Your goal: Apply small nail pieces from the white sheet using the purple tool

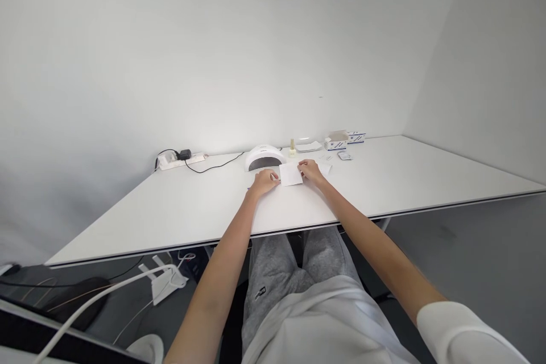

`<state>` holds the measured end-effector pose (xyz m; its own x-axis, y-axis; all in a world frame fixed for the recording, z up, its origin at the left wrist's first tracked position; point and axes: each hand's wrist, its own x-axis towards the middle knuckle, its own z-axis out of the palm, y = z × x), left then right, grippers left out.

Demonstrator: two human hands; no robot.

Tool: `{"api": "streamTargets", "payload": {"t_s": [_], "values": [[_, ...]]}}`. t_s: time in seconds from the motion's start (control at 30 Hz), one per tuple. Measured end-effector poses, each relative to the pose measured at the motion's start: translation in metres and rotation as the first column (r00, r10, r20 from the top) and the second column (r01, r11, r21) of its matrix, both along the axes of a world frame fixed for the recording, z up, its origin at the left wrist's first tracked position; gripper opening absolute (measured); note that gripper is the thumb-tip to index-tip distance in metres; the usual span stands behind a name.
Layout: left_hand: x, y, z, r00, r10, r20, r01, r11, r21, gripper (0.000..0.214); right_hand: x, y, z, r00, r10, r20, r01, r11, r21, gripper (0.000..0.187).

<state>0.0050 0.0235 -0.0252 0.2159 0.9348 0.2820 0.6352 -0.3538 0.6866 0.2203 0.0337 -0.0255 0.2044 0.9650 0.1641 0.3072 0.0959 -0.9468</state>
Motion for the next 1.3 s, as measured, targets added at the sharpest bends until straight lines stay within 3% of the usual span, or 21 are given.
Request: {"api": "streamTargets", "payload": {"t_s": [0.17, 0.33, 0.53, 0.63, 0.77, 0.83, 0.97, 1.13, 1.3], "values": [[-0.001, 0.002, -0.001, 0.997, -0.036, -0.073, 0.036, 0.999, -0.005, 0.007, -0.002, -0.004, 0.001, 0.999, 0.046, 0.021, -0.046, 0.999, -0.001, 0.012], [-0.002, 0.005, -0.002, 0.997, 0.050, -0.052, -0.046, 0.996, 0.074, 0.016, -0.002, -0.006, 0.002, 0.997, 0.079, 0.024, -0.079, 0.997, -0.002, 0.012], [-0.004, 0.006, -0.001, 0.965, 0.160, -0.206, -0.138, 0.983, 0.120, 0.019, -0.002, -0.007, 0.004, 0.997, 0.078, 0.025, -0.078, 0.997, -0.005, 0.013], [-0.006, 0.007, -0.001, 0.966, 0.206, -0.157, -0.187, 0.974, 0.129, 0.014, -0.002, -0.008, 0.004, 0.998, 0.064, 0.012, -0.063, 0.998, -0.015, 0.013], [-0.006, 0.008, -0.001, 0.968, 0.251, 0.025, -0.252, 0.960, 0.125, 0.010, -0.002, -0.008, 0.005, 0.996, 0.066, -0.057, -0.069, 0.997, -0.042, 0.013], [-0.005, 0.007, 0.001, 0.965, 0.232, 0.121, -0.247, 0.961, 0.128, 0.008, -0.002, -0.007, 0.006, 0.985, 0.092, -0.147, -0.101, 0.994, -0.053, 0.014], [-0.001, 0.005, 0.003, 0.979, 0.065, 0.193, -0.096, 0.983, 0.158, 0.006, -0.002, -0.010, 0.010, 0.939, 0.151, -0.310, -0.175, 0.983, -0.049, 0.022], [0.001, 0.005, 0.002, 0.990, -0.004, 0.142, -0.022, 0.984, 0.179, 0.004, -0.002, -0.015, 0.012, 0.926, 0.198, -0.322, -0.230, 0.971, -0.063, 0.034], [0.001, 0.008, -0.002, 0.987, -0.048, 0.154, 0.019, 0.983, 0.182, 0.003, -0.002, -0.014, 0.011, 0.920, 0.237, -0.312, -0.269, 0.961, -0.065, 0.033]]}}
